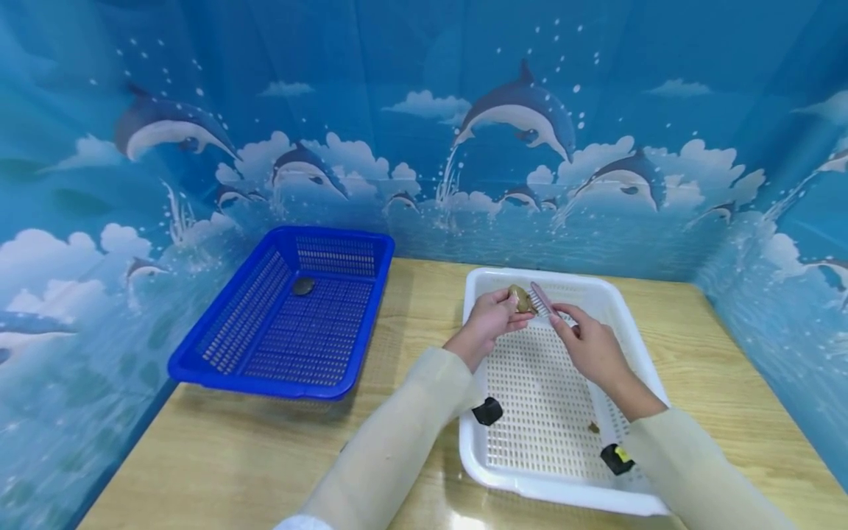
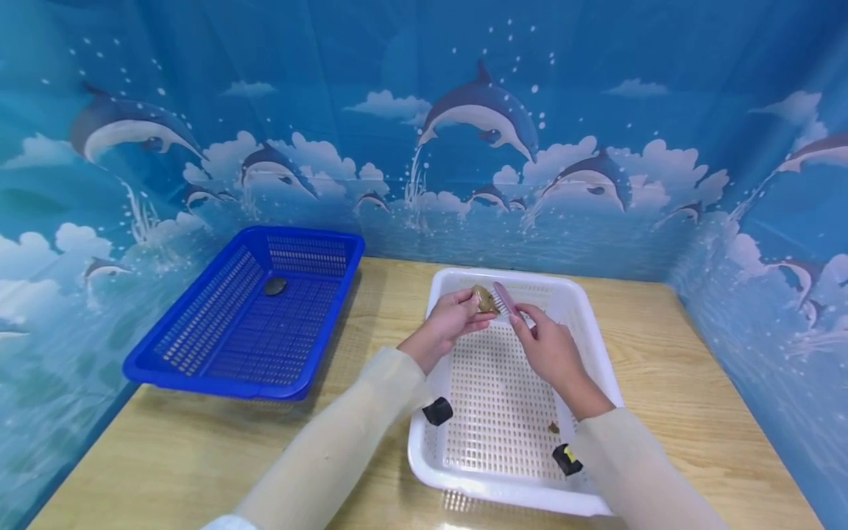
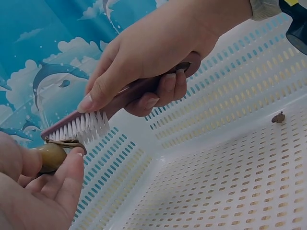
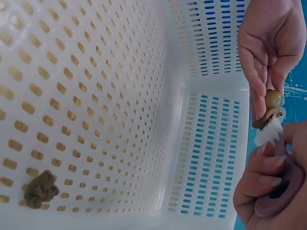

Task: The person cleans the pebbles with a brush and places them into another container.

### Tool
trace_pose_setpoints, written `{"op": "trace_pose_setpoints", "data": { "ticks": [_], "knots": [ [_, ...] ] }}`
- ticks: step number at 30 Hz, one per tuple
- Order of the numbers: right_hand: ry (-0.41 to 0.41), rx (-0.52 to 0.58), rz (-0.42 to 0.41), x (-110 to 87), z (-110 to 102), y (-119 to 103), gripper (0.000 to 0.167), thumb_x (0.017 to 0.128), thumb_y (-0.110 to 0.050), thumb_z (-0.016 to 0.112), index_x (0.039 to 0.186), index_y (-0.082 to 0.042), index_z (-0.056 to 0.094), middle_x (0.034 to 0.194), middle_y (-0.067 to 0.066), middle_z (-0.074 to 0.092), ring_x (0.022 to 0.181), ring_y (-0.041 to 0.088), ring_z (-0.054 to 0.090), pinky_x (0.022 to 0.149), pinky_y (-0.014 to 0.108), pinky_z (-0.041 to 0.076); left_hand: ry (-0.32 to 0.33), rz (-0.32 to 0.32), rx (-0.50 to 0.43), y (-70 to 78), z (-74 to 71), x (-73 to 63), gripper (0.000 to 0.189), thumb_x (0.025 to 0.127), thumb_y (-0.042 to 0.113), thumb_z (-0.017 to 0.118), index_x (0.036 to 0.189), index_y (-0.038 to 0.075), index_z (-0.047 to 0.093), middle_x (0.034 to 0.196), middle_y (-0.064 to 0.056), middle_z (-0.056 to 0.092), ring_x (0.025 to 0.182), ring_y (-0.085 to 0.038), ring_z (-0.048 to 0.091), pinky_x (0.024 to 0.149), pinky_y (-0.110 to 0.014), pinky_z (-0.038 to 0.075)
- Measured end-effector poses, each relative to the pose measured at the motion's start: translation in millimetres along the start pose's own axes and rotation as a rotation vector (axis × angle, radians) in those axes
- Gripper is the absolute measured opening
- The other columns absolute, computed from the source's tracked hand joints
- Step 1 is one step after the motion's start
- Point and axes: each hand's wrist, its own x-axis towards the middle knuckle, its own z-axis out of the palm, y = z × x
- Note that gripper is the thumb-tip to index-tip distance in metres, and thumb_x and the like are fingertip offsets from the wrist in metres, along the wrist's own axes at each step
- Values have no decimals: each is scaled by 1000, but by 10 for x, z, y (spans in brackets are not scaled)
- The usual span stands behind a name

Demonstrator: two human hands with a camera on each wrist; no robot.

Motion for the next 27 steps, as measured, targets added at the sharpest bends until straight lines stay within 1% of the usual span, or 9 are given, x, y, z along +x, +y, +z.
{"op": "trace_pose_setpoints", "data": {
  "ticks": [6, 11, 15, 21, 25, 27],
  "knots": [
    [14, 12, -31, -19, 17, -5, 54, 105, -43, 39, 141, -4, 47, 53, -1, 41, 44, 13, 36, 39, 27, 32, 23, 6, 12, -18, -3, 22, 40, 104, 16, 46, 143, 5, 47, 110, -12, 69, 97, -22, 69, 82, -29, 57],
    [12, 23, -54, -26, 23, -12, 55, 104, -44, 39, 142, -5, 46, 54, 0, 43, 44, 13, 35, 38, 27, 32, 44, 10, 45, -23, 4, 24, 38, 104, 15, 46, 141, 6, 50, 108, -11, 69, 96, -21, 68, 85, -33, 56],
    [17, 29, -56, -25, 17, -25, 54, 104, -44, 40, 141, -5, 47, 54, -1, 43, 44, 12, 36, 39, 27, 32, 27, 13, 82, -23, 5, 13, 37, 104, 15, 47, 140, 6, 51, 111, -11, 69, 99, -22, 68, 89, -36, 54],
    [23, 38, -61, -35, 1, -51, 53, 104, -43, 42, 141, -6, 47, 54, -1, 42, 43, 11, 35, 39, 27, 32, -14, 3, 161, -45, -5, 29, 36, 104, 15, 47, 138, 5, 53, 111, -11, 69, 97, -21, 68, 84, -33, 55],
    [20, 31, -58, -39, -5, -49, 53, 104, -43, 42, 141, -6, 47, 53, -1, 42, 43, 11, 35, 39, 27, 32, -44, -16, 191, -53, -2, 34, 36, 104, 13, 46, 139, 4, 52, 109, -11, 69, 95, -21, 68, 88, -37, 55],
    [16, 27, -54, -40, -8, -47, 54, 104, -43, 41, 141, -5, 47, 53, -1, 42, 44, 12, 35, 39, 27, 32, -57, -28, 207, -54, 6, 32, 36, 104, 13, 46, 139, 4, 52, 110, -11, 69, 95, -21, 68, 86, -35, 55]
  ]
}}
